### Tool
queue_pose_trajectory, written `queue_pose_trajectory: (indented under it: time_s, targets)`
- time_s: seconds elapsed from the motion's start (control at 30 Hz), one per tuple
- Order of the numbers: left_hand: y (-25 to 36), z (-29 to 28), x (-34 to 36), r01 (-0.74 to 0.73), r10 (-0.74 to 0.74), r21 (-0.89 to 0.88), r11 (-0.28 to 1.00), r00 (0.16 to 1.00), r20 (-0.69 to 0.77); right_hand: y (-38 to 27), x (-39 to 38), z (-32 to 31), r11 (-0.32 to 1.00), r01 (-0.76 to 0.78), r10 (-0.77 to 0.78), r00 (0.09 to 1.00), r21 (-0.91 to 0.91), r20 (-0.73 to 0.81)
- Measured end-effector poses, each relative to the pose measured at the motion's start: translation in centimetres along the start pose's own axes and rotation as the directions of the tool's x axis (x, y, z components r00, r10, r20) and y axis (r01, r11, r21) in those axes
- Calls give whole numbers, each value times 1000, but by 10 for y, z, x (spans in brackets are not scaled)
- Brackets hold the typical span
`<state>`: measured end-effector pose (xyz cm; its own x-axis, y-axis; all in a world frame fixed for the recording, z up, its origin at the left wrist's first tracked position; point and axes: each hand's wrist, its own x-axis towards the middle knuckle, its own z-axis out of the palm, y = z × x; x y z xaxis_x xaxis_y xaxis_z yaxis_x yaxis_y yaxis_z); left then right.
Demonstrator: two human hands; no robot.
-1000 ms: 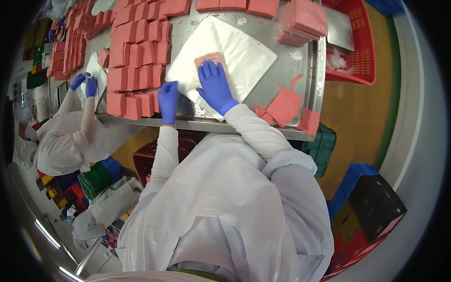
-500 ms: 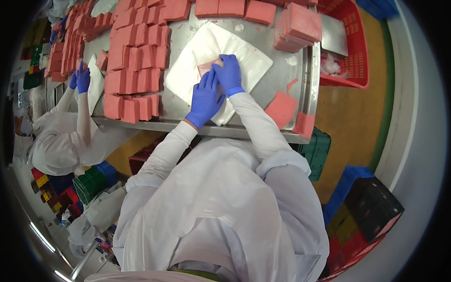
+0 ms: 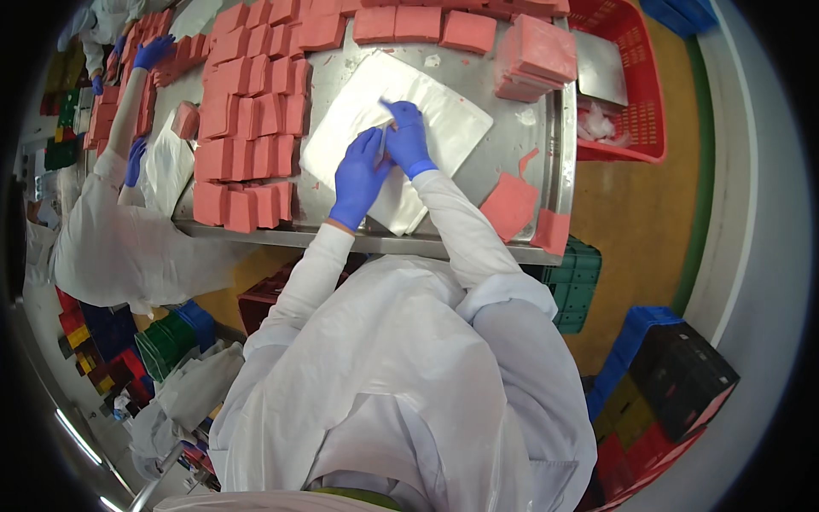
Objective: The person repeatedly picks up pink rectangular blocks, places them on white paper, wraps each block, and stacks the wrapped units on the table. The person also gathers wrapped blocks and places them into a red basket.
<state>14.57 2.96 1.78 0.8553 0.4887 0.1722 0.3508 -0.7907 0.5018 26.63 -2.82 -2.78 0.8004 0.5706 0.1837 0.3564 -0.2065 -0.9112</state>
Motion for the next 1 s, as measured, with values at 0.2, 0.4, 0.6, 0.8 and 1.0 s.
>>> queue_pose_trajectory:
  time_s: [0.2, 0.4, 0.6, 0.8, 1.0]
  targets:
    - [-16, -13, 19, -76, 50, 116, 990, 976, 214, -46, -28, -44, 715, 561, -481, 828, -418, 289]
    - [54, -20, 111, 299, 133, -642, 706, 835, 534, -48, 0, -143, 970, -4, -8, 999, -243, -48]
    - [172, 5, 204, 133, 134, -899, 418, 969, 205, -88, 90, -281, 799, -74, 278, 925, 596, -257]
    - [208, 44, 236, 286, -93, -895, 344, 958, 270, 37, 98, -287, 402, -401, 707, 708, 823, 0]
    - [147, 34, 218, 486, -48, -868, -100, 869, 492, 87, 64, -234, 479, -697, 711, 664, 534, 230]
